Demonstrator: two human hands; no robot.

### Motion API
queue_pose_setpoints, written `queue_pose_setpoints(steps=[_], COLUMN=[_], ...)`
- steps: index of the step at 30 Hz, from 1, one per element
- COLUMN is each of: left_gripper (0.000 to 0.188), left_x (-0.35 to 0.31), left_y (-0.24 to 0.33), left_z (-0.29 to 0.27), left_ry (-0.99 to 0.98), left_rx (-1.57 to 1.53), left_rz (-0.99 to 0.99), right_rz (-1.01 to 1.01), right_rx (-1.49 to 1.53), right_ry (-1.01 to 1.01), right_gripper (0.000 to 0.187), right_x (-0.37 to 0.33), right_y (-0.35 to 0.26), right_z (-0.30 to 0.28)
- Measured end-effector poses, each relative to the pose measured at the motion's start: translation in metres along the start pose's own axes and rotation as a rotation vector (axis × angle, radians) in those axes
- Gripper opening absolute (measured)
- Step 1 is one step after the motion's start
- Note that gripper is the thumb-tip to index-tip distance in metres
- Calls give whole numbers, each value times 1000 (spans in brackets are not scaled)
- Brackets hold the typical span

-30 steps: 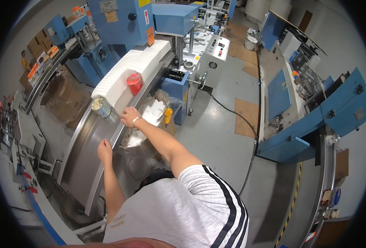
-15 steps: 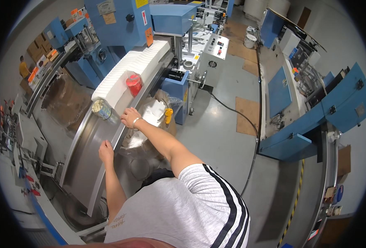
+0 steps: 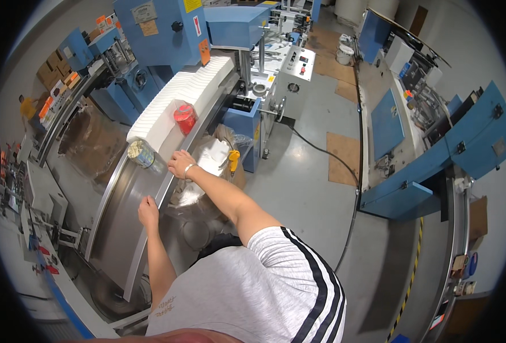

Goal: Loading stacks of paper products into an automated packaging machine.

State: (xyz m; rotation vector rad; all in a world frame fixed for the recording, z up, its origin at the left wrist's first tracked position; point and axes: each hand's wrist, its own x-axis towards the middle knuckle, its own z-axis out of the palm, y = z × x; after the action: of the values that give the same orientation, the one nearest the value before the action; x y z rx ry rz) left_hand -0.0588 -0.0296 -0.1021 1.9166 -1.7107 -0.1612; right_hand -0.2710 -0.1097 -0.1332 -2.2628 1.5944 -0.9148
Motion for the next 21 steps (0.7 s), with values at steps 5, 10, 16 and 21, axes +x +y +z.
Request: queue_pose_setpoints(steps=[5,10,16,21], left_gripper=[29,29,32,32], left_x=[1,2,3,3], left_y=[-3,-4,-4,-1], left_z=[2,2,3,1], left_ry=[-13,-13,-70,-73], left_rx=[13,1,15,4], left_rz=[-4,-9,-38,-41], right_rz=[3,6,-6,-17], right_rx=[0,9,2,-3], right_ry=[-2,-7,28,37], right_gripper=[20,20,19,19], right_x=[0,-1,0,0], right_y=[-2,-2,1,3], right_z=[-1,-1,3,4])
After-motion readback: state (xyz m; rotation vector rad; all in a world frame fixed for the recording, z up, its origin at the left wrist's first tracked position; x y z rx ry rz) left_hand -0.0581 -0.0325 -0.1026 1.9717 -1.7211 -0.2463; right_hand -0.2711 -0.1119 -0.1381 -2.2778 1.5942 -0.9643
